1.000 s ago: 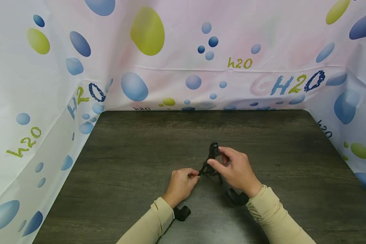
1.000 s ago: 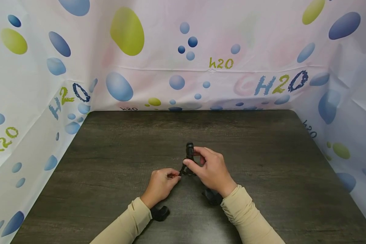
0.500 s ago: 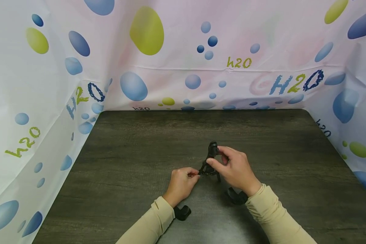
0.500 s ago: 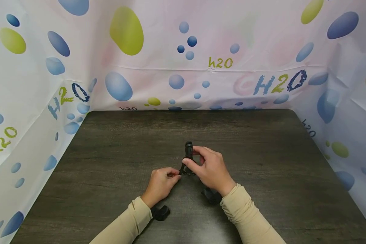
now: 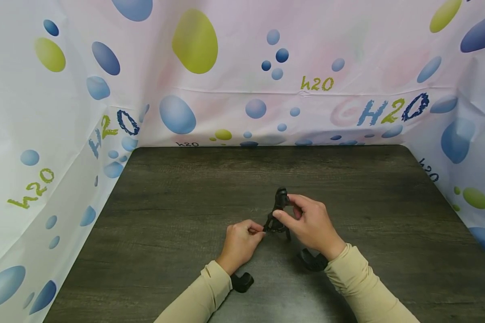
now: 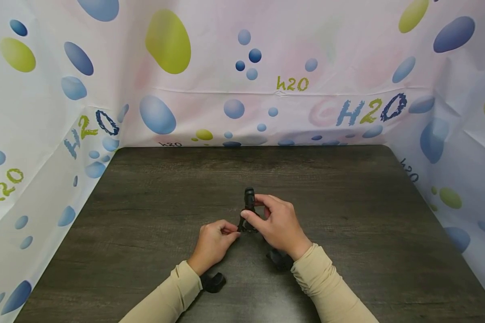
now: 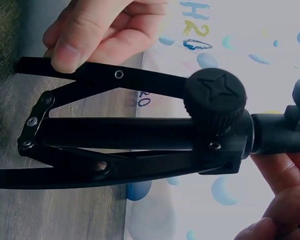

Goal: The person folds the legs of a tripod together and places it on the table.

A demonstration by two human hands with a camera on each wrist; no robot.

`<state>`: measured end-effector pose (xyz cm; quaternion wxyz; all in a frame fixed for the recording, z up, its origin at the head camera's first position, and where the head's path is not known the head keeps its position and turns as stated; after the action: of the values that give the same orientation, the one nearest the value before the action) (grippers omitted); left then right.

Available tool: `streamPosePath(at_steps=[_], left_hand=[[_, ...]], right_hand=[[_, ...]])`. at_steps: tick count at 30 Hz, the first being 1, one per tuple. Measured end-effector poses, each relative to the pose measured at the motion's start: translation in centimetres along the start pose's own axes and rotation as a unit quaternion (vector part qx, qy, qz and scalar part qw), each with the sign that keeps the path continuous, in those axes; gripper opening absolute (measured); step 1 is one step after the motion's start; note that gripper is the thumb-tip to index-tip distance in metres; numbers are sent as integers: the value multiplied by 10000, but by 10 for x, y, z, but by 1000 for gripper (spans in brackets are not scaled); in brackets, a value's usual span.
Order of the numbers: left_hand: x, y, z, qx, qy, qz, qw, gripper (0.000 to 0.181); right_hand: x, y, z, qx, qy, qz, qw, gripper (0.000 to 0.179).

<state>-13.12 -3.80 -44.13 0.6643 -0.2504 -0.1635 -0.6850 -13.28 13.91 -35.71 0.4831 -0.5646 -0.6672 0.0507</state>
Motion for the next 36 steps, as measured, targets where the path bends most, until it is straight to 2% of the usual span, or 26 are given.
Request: streamPosePath(at_steps=[6, 12, 20, 33, 36], left_hand=[[-1, -1, 0, 152, 47, -42, 9999, 8], [-1, -1, 1, 133, 73, 52, 9999, 9], [-2, -1, 1, 366, 108, 81, 9992, 9], [-3, -1, 1, 437, 211, 78, 9988, 9], [-3, -1, 2, 323, 186, 77, 9993, 10]], right_hand=[[0, 0, 0, -34, -12, 3, 10000, 32], [-1, 0, -1, 7, -97, 46, 9999, 33], [-2, 1, -2, -12, -196, 80, 9998, 27], [-2, 1, -3, -132, -251, 92, 9996, 25], [-3, 1, -2, -184, -249, 104, 9995, 25]])
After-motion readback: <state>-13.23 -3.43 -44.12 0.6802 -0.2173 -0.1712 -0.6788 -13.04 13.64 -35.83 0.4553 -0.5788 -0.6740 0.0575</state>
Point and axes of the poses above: each hand's wrist, its own y-axis away from the middle knuckle, its own x-axis out of the back of the hand, z = x × y, the point moved 5 cm from there along -y, towards the middle knuckle, and after that the axes turned 11 degrees about x, right-handed, at the moved point
